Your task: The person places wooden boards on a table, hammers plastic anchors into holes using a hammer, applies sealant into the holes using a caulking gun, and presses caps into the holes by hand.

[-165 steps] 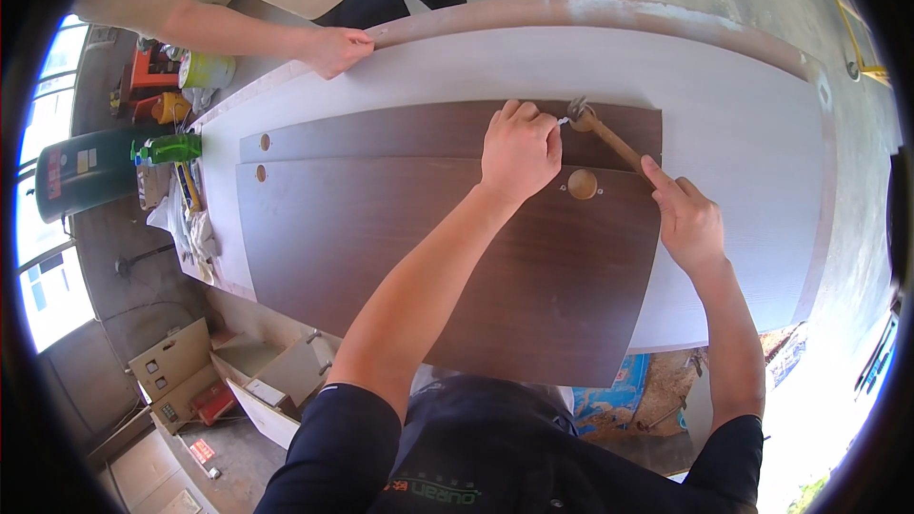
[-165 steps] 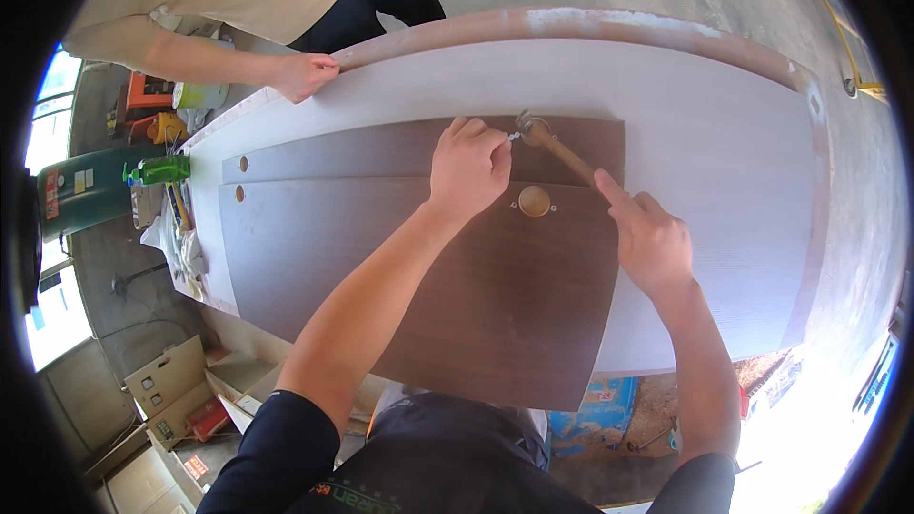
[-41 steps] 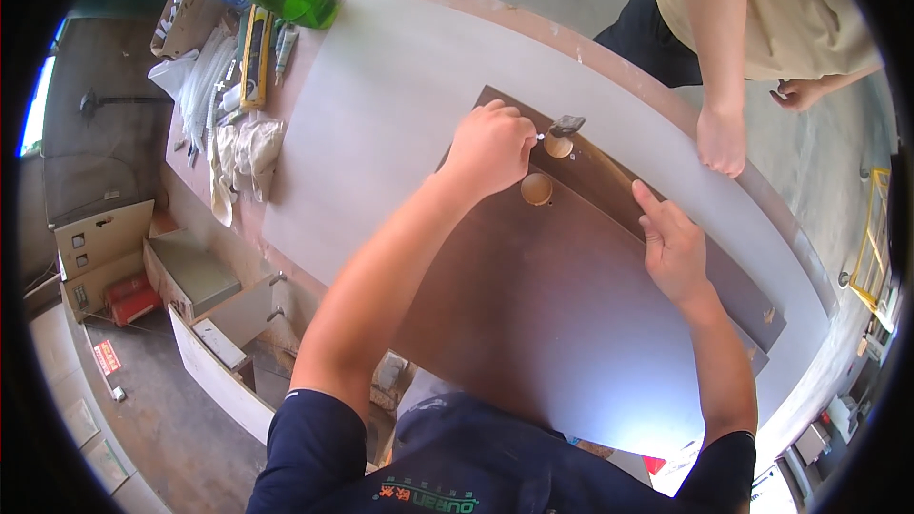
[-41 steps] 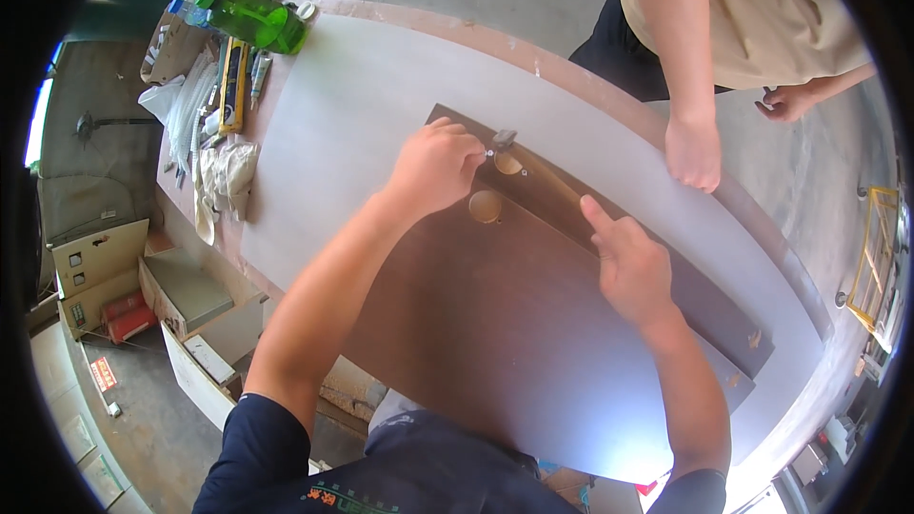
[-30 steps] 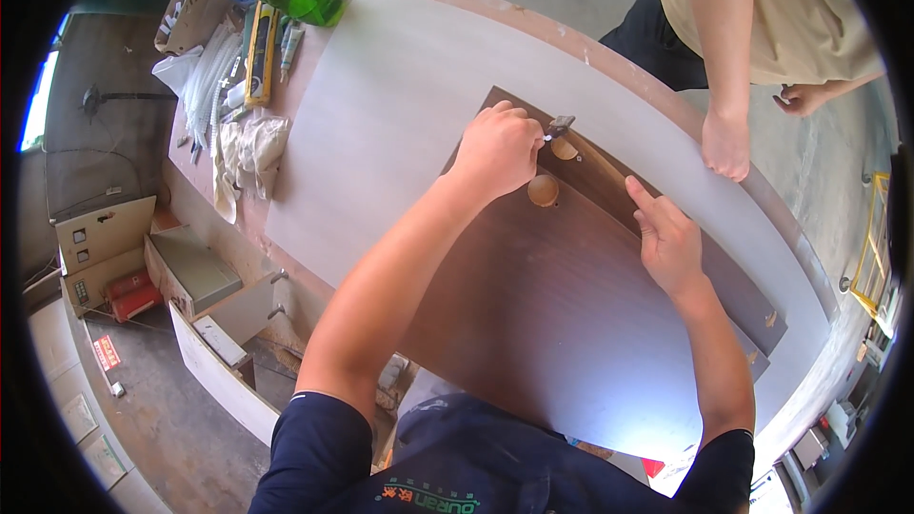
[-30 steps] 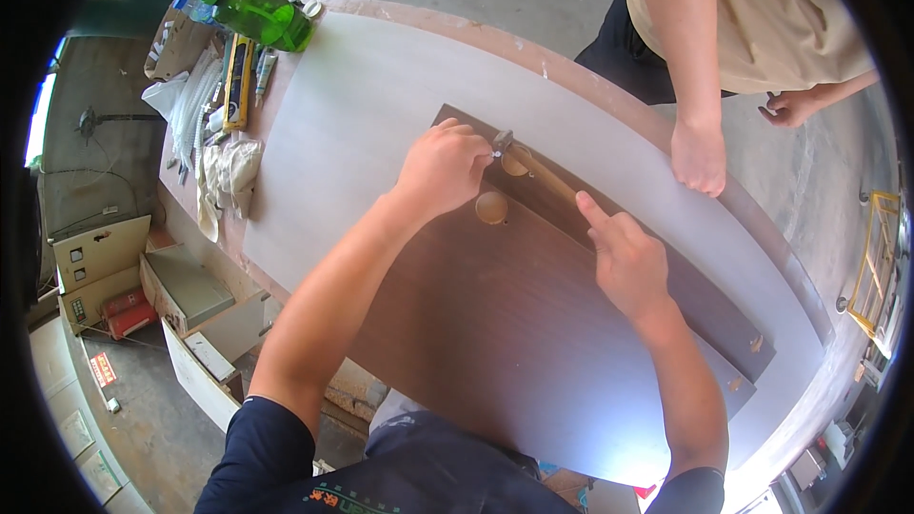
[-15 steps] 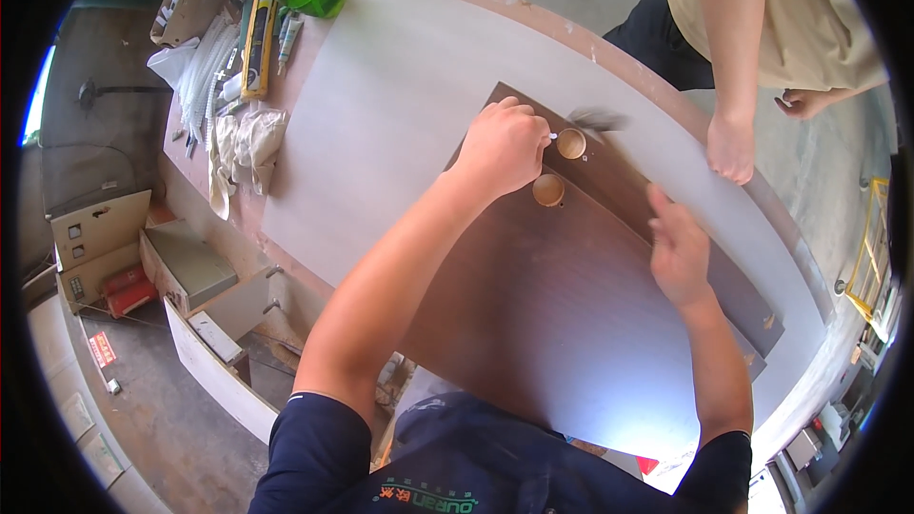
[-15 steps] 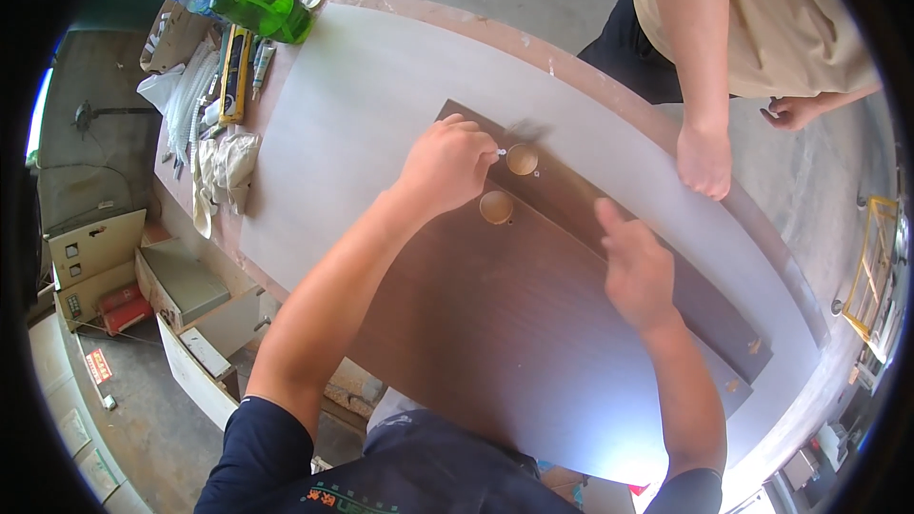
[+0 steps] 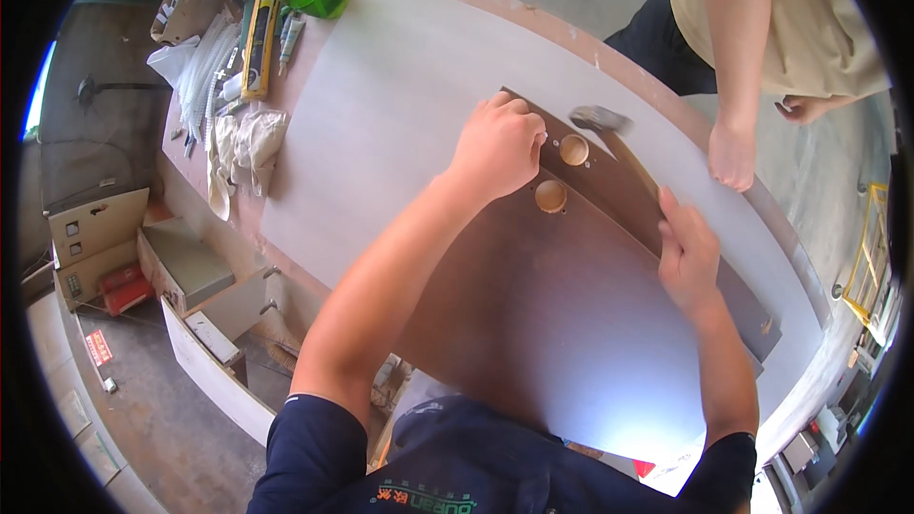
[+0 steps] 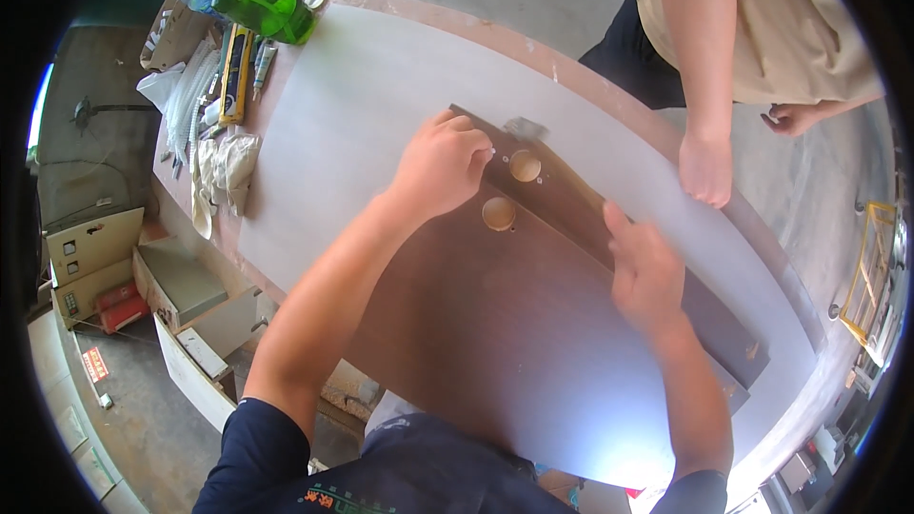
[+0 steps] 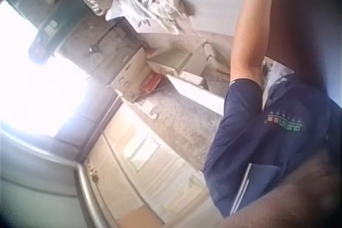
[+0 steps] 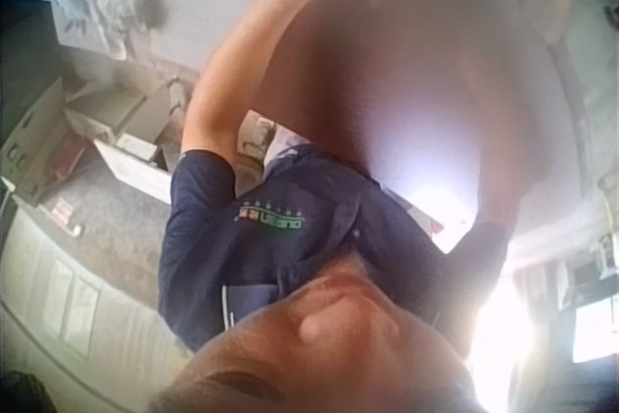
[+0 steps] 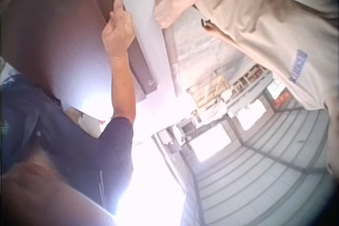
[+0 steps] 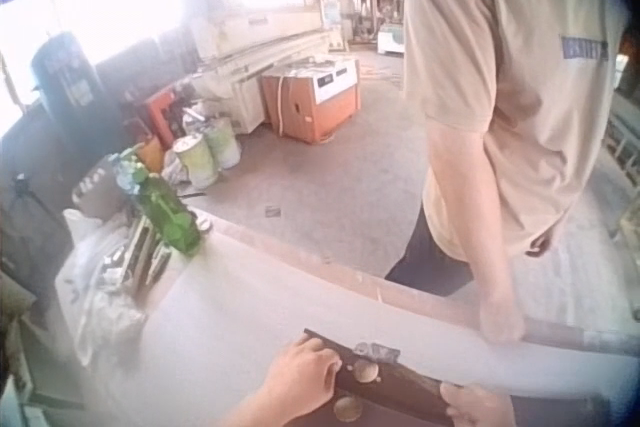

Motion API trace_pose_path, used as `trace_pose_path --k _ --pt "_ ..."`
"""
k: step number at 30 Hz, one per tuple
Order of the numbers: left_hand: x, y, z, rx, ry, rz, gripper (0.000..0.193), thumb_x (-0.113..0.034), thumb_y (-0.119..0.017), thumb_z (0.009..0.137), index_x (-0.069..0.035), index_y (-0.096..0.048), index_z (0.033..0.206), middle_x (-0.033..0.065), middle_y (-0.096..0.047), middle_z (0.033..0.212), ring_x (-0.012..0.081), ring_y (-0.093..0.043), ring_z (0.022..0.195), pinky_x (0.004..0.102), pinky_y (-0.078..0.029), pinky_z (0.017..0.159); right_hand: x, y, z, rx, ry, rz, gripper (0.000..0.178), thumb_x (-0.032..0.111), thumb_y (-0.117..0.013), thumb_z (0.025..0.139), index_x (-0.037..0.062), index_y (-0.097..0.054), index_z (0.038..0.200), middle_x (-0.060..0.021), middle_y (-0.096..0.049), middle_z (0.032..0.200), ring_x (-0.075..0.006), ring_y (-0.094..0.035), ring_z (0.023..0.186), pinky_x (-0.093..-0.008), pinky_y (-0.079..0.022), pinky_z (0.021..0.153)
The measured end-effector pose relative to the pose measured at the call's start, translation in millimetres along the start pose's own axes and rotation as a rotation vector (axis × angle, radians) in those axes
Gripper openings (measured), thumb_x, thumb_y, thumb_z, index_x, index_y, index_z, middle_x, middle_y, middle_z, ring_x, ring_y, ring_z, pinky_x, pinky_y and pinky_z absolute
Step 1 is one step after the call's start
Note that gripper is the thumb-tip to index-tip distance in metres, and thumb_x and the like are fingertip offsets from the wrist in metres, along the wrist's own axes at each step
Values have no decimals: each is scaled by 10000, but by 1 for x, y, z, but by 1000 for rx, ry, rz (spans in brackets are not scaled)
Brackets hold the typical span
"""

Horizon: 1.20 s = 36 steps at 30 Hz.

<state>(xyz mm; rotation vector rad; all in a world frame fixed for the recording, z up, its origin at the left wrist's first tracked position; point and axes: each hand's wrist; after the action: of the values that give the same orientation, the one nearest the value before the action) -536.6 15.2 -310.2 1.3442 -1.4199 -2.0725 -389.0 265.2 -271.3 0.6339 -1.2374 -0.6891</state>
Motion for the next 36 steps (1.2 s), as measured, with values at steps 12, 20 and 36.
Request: trace_pose_path --k 12,20,36 --pt "-36 4 -44 -126 -180 -282 150 -16 -721 687 -129 -670 771 11 -576 824 244 -521 859 362 -400 742 6 1 -30 -10 -120 83 477 -33 -590 864 136 -580 1310 -85 -471 698 -189 -464 598 -274 -438 596" --pt "-34 -17 -63 -197 -175 -142 183 -17 -724 679 -166 -666 769 -34 -546 882 221 -515 911 372 -374 775 30 -13 -91 12 -310 167 386 46 -592 912 115 -594 1292 -54 -466 672 -162 -442 577 -263 -427 576" --pt "-35 -27 -61 -272 -187 -112 191 -15 -717 627 -155 -657 742 -37 -535 864 204 -513 900 348 -366 778 51 -26 -97 -14 -311 24 385 21 -590 899 113 -613 1272 -62 -500 690 -176 -455 565 -258 -424 541"
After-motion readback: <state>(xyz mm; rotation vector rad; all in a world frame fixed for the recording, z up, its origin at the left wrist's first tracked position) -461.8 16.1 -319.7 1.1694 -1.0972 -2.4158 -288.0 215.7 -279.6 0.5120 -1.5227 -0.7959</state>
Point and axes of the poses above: each hand's wrist, its own z-axis towards the middle knuckle, its own y-axis out of the back of the hand, x = y × z
